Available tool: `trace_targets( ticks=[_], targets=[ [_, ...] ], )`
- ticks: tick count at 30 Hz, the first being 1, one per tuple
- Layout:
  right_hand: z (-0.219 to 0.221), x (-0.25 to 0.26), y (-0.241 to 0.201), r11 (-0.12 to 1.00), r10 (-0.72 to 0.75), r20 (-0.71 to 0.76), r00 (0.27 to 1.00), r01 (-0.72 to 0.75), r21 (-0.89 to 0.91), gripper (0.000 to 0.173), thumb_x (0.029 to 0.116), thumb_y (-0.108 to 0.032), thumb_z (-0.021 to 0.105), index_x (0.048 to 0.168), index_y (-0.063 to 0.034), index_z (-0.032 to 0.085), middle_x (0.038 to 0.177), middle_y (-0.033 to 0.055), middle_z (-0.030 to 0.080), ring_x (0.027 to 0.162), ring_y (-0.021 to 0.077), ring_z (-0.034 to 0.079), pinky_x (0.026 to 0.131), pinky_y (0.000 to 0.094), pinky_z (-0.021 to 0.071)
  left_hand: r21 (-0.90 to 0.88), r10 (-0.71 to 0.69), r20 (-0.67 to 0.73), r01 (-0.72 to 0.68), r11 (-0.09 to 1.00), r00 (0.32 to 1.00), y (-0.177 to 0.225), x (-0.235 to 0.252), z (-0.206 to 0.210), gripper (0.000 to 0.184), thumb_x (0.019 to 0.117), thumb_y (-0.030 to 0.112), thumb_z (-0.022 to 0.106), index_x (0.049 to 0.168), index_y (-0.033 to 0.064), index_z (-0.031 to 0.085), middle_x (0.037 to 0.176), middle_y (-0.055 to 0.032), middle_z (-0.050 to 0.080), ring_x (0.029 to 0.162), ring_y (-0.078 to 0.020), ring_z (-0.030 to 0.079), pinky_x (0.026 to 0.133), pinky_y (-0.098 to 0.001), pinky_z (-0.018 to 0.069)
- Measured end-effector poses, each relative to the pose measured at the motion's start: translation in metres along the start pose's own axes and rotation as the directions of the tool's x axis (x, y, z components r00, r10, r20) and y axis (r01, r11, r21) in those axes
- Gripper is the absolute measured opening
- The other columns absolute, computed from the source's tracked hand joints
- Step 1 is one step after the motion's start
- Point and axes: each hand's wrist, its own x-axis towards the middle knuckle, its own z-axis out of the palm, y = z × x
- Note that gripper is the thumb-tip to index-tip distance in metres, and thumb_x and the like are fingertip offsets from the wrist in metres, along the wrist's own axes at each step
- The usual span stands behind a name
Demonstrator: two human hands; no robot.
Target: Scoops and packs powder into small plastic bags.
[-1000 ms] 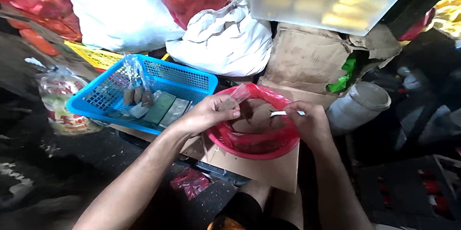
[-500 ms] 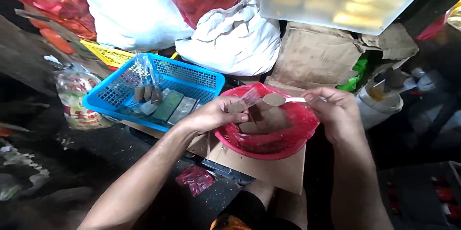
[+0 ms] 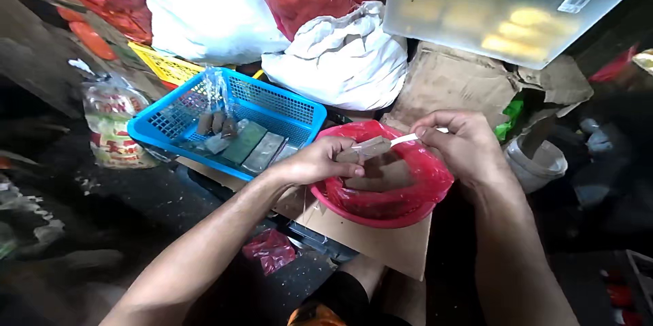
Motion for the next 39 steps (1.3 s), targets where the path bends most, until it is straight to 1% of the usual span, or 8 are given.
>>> trace_targets(
  ticks=[7, 10, 15, 19, 21, 26, 29, 39],
  targets=[
    [0.003, 0.009, -0.038, 0.940, -0.146, 0.108, 0.983, 0.172, -0.294, 0.013, 0.0990, -0.020, 0.063, 0.098, -0.0178, 0.076, 0.090, -0.0039, 0.073, 0.076, 0.0067, 0.067, 0.070, 0.0330, 0.0575, 0.051, -0.024, -0.090, 0.029, 0.998, 0.996, 0.002, 0.003, 0.010, 0.019, 0.0904, 0.013, 0.078, 0.106, 0.0064, 0.070, 0.091, -0.0040, 0.072, 0.079, -0.0123, 0.068, 0.071, -0.0303, 0.0599],
    [0.007, 0.013, -0.067, 0.731, -0.295, 0.224, 0.929, 0.370, -0.574, 0.019, 0.0992, -0.022, 0.057, 0.100, -0.0218, 0.076, 0.093, -0.0014, 0.070, 0.097, 0.0212, 0.062, 0.086, 0.0480, 0.0475, 0.108, -0.012, -0.173, 0.031, 0.994, 0.985, -0.003, 0.007, 0.016, 0.017, 0.0910, 0.017, 0.078, 0.104, 0.0092, 0.070, 0.086, -0.0012, 0.070, 0.075, -0.0108, 0.066, 0.068, -0.0301, 0.0579],
    [0.000, 0.000, -0.100, 0.465, -0.391, 0.247, 0.887, 0.421, -0.779, 0.020, 0.1002, -0.017, 0.054, 0.103, -0.0201, 0.073, 0.097, 0.0055, 0.067, 0.102, 0.0334, 0.057, 0.081, 0.0516, 0.0395, 0.189, -0.020, -0.229, 0.065, 0.980, 0.973, -0.002, 0.010, 0.018, 0.015, 0.0926, 0.019, 0.077, 0.104, 0.0116, 0.069, 0.087, -0.0008, 0.068, 0.074, -0.0106, 0.064, 0.067, -0.0310, 0.0564],
    [-0.022, -0.033, -0.075, 0.589, -0.414, 0.029, 0.910, 0.293, -0.753, 0.022, 0.1028, -0.023, 0.053, 0.103, -0.0173, 0.075, 0.094, 0.0063, 0.069, 0.095, 0.0323, 0.062, 0.078, 0.0540, 0.0463, 0.436, -0.108, -0.300, 0.237, 0.868, 0.948, 0.001, 0.022, 0.009, 0.028, 0.0943, 0.036, 0.074, 0.108, 0.0125, 0.067, 0.089, -0.0034, 0.069, 0.077, -0.0170, 0.067, 0.072, -0.0449, 0.0578],
    [-0.022, -0.043, -0.049, 0.703, -0.245, -0.106, 0.964, 0.101, -0.704, 0.022, 0.1031, -0.028, 0.054, 0.106, -0.0186, 0.074, 0.096, 0.0083, 0.071, 0.095, 0.0334, 0.065, 0.078, 0.0577, 0.0505, 0.488, -0.123, -0.297, 0.261, 0.833, 0.947, 0.006, 0.028, 0.005, 0.031, 0.0955, 0.039, 0.072, 0.109, 0.0119, 0.067, 0.092, -0.0046, 0.069, 0.083, -0.0189, 0.068, 0.077, -0.0495, 0.0583],
    [0.019, -0.056, 0.014, 0.667, 0.118, -0.219, 0.968, -0.241, -0.705, 0.018, 0.0952, -0.023, 0.062, 0.093, -0.0084, 0.072, 0.087, 0.0211, 0.069, 0.088, 0.0460, 0.066, 0.073, 0.0696, 0.0478, 0.224, -0.092, -0.214, 0.140, 0.964, 0.973, 0.014, 0.031, 0.007, 0.022, 0.0989, 0.031, 0.069, 0.105, 0.0102, 0.068, 0.083, -0.0018, 0.067, 0.070, -0.0111, 0.062, 0.064, -0.0316, 0.0534],
    [0.040, -0.058, 0.031, 0.653, 0.119, -0.230, 0.966, -0.251, -0.715, 0.020, 0.0958, -0.023, 0.061, 0.095, -0.0074, 0.073, 0.092, 0.0199, 0.070, 0.093, 0.0438, 0.067, 0.075, 0.0668, 0.0489, 0.013, -0.115, -0.192, 0.120, 0.993, 0.975, 0.005, 0.028, 0.015, 0.020, 0.0999, 0.028, 0.067, 0.105, 0.0080, 0.068, 0.074, -0.0027, 0.060, 0.058, -0.0113, 0.051, 0.051, -0.0268, 0.0420],
    [0.040, -0.056, 0.054, 0.858, 0.265, -0.146, 0.953, -0.302, -0.416, 0.021, 0.1005, -0.025, 0.059, 0.093, -0.0137, 0.075, 0.085, 0.0134, 0.071, 0.081, 0.0370, 0.067, 0.069, 0.0663, 0.0484, -0.006, -0.181, -0.184, 0.183, 0.983, 0.966, -0.006, 0.009, 0.012, 0.018, 0.0998, 0.027, 0.067, 0.103, 0.0098, 0.067, 0.075, -0.0024, 0.059, 0.058, -0.0108, 0.050, 0.052, -0.0260, 0.0413]
  ],
)
